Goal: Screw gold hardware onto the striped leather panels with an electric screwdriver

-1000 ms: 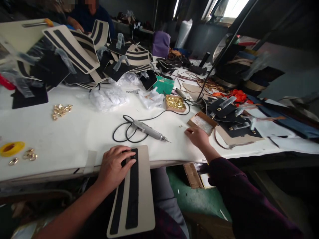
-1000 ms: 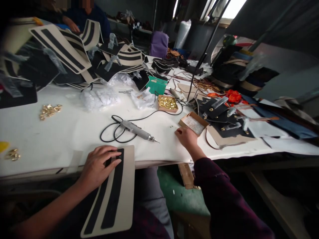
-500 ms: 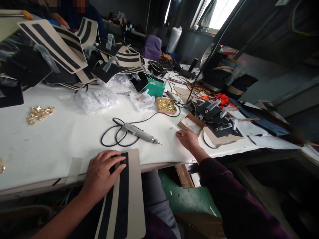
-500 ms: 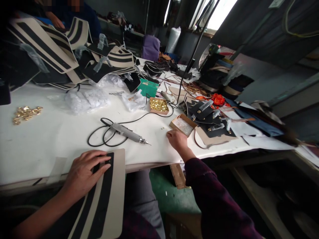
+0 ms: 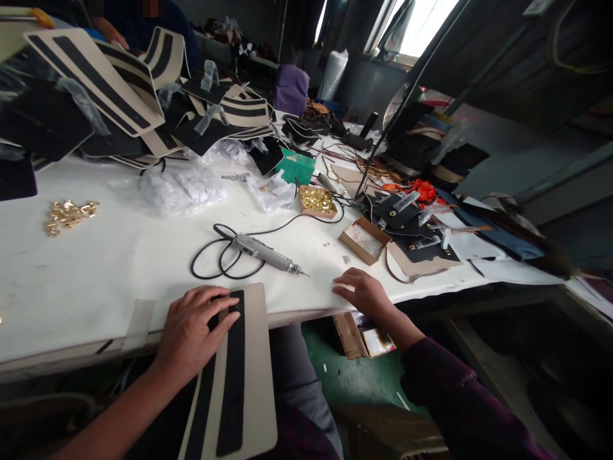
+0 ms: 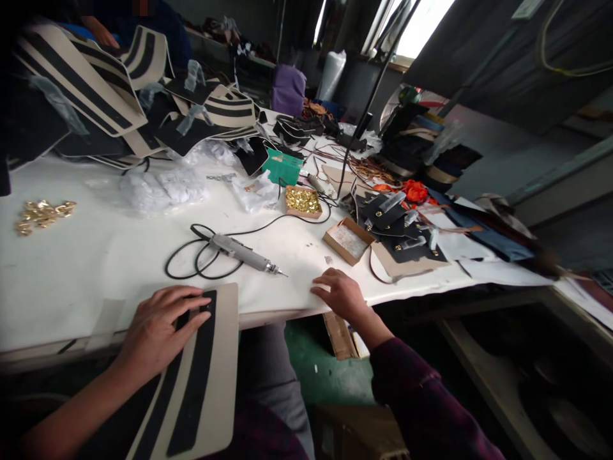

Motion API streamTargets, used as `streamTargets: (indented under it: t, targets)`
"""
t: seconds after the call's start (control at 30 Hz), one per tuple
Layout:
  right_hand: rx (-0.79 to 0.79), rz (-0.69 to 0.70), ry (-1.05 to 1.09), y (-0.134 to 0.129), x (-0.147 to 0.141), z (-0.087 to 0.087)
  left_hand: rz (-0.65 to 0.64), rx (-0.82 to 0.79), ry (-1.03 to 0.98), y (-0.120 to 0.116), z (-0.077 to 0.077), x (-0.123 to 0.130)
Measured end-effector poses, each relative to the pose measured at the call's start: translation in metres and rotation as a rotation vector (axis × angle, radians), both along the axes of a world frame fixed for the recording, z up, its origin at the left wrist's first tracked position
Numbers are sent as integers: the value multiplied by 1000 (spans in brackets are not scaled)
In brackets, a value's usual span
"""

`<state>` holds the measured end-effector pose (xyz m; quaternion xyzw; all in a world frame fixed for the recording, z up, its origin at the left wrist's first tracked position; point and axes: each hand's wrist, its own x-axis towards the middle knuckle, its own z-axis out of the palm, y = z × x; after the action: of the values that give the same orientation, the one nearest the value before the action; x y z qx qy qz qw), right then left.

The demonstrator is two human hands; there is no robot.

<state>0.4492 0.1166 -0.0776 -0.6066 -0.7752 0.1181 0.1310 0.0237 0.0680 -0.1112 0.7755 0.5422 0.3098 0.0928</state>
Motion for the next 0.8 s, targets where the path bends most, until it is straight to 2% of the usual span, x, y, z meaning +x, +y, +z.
streamTargets:
  t: [0.2,0.3,0.67,0.8]
  targets:
    - [90,117,87,-31,-3,-5,-6,3,-8,0,1,0]
    - [150,110,84,-43,-6,-9,-8,7,-5,1,2,0]
    - [230,103,53,-59,-23,-9,-10,4,-5,1,1,-1]
    - [255,101,113,-65,-29,-7,2,-14,3,0,2,0]
